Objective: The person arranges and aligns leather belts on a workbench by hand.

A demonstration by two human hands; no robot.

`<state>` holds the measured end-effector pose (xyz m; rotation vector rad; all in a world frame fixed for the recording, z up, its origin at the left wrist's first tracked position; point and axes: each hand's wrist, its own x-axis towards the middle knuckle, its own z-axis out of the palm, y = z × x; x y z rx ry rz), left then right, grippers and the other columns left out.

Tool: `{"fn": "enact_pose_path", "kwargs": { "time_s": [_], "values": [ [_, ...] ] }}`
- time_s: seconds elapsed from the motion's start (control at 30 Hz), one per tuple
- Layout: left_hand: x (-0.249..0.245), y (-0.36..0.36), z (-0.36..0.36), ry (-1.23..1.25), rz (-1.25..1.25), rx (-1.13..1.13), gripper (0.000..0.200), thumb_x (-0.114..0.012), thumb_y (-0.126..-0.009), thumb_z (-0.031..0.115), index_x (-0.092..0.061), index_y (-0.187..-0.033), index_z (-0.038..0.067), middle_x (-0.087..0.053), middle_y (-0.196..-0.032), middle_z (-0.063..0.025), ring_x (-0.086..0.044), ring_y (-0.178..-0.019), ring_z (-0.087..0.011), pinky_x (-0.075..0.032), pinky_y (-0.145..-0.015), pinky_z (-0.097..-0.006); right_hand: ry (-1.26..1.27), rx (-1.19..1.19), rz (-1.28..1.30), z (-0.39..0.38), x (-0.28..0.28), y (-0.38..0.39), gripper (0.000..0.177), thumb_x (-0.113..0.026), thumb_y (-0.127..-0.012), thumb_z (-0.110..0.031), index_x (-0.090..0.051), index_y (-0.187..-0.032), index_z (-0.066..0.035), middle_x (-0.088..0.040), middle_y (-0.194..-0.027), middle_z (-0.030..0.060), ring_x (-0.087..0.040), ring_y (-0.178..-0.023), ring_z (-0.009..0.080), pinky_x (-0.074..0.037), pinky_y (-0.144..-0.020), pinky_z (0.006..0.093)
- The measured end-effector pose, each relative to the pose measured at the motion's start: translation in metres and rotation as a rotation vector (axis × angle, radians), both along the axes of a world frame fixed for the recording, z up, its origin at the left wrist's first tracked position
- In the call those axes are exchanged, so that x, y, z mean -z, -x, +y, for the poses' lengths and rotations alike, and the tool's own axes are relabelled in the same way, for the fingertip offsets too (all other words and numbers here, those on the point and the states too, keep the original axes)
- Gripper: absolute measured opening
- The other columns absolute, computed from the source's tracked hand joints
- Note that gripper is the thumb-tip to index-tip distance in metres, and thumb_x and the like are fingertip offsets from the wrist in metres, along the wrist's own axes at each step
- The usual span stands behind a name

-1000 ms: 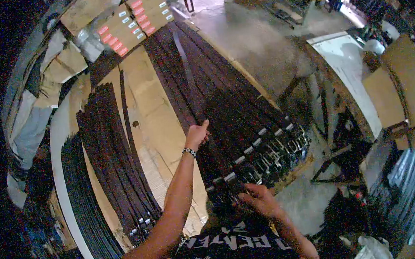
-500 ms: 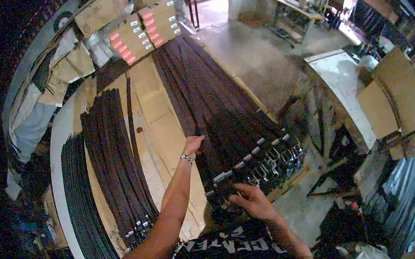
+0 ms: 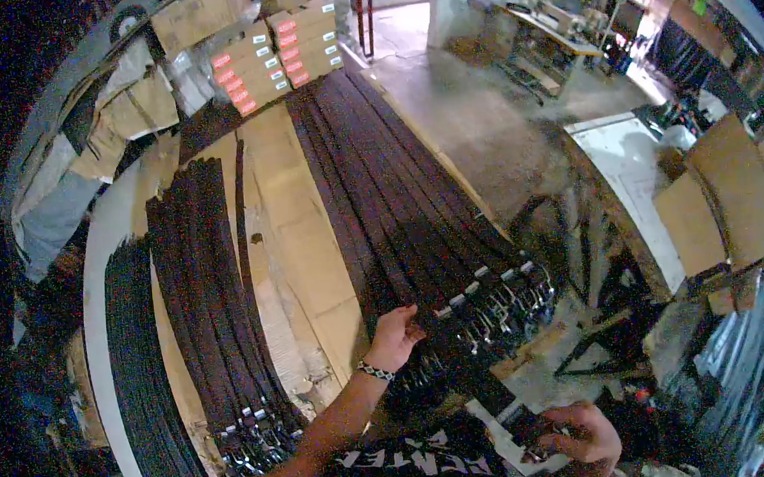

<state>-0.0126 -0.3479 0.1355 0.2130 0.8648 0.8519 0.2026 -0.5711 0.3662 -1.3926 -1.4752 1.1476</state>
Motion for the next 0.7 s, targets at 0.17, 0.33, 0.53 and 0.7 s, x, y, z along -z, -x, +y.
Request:
{"fn": "enact_pose_path", "kwargs": {
  "time_s": [0.17,0.33,0.53,0.7],
  "values": [
    [-0.001,-0.009,0.019,-0.075,0.135,0.018,0.01,-0.06,-0.095,0.011,-0.056,-0.087,0.007,-0.061,-0.07,-0.0044,-0.059,-0.051,-0.0171,-0.055,-0.05,-0.0326,0.314,-0.244,-0.082,0.014,-0.003,-0.008,0.024,-0.07,-0.088,-0.011,-0.067,-0.106,0.005,-0.072,-0.083,0.0123,-0.068,-0.072,0.0186,-0.051,-0.062,0.0326],
    [0.052,0.0,0.079,-0.185,0.255,-0.009,0.006,-0.059,-0.093,0.009,-0.058,-0.088,0.006,-0.067,-0.076,-0.0073,-0.067,-0.059,-0.0187,-0.052,-0.046,-0.0299,0.571,0.022,0.218,0.03,0.043,0.03,0.022,-0.059,-0.097,-0.011,-0.064,-0.104,0.009,-0.07,-0.083,0.0115,-0.068,-0.08,0.018,-0.052,-0.069,0.0307],
    [0.066,0.0,0.166,-0.229,0.413,-0.053,0.006,-0.056,-0.094,0.01,-0.058,-0.092,0.004,-0.071,-0.079,-0.0133,-0.067,-0.058,-0.0193,-0.052,-0.046,-0.0305,0.559,-0.033,0.221,0.045,0.087,0.035,0.024,-0.054,-0.1,-0.011,-0.06,-0.114,0.008,-0.071,-0.087,0.0123,-0.07,-0.086,0.0189,-0.054,-0.075,0.031],
    [0.058,-0.004,0.246,-0.284,0.358,-0.117,0.012,-0.052,-0.095,0.009,-0.056,-0.097,-0.003,-0.071,-0.078,-0.0172,-0.068,-0.058,-0.024,-0.054,-0.046,-0.033,0.527,0.019,0.309,0.06,0.076,0.032,0.023,-0.054,-0.1,-0.012,-0.061,-0.113,0.007,-0.071,-0.09,0.0127,-0.069,-0.086,0.0186,-0.054,-0.076,0.0304]
  ]
}}
